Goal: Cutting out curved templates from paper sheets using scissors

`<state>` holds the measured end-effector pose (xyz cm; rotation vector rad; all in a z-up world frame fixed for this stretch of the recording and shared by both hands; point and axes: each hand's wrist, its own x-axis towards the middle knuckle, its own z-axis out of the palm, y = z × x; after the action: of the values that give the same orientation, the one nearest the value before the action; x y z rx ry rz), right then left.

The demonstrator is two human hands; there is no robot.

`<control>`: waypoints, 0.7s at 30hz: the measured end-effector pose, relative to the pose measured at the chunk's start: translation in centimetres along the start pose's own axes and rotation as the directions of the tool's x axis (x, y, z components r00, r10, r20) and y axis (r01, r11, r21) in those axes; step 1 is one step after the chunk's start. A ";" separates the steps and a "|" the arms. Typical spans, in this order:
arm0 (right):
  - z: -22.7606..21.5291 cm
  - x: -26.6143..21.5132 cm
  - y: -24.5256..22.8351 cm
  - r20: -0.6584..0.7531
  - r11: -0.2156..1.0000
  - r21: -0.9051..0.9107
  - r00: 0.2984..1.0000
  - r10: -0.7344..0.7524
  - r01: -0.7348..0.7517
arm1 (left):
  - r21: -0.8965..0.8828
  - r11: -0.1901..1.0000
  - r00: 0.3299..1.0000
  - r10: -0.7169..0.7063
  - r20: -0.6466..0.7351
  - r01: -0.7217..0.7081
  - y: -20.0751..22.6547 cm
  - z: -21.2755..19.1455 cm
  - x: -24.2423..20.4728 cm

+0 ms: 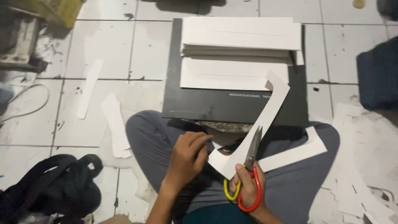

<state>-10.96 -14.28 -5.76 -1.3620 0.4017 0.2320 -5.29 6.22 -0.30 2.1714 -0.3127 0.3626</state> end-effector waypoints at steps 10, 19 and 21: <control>-2.6 -3.7 -0.6 0.309 0.935 -0.094 0.883 0.354 -0.342 | 0.185 0.976 0.993 0.113 0.034 -0.117 -0.4 2.4 5.2; -3.1 -2.5 -1.6 0.368 0.982 -0.068 0.910 0.190 -0.178 | 0.520 0.802 0.956 0.231 0.182 -0.293 -4.2 6.5 11.8; -3.6 -1.4 -1.8 0.333 0.995 -0.078 0.939 0.088 -0.066 | 0.582 0.754 0.945 0.163 0.282 -0.304 -5.5 7.6 13.0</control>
<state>-12.05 -18.07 -4.09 -1.3421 0.1616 0.5391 9.79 2.03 -3.88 2.8468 -0.6737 0.4118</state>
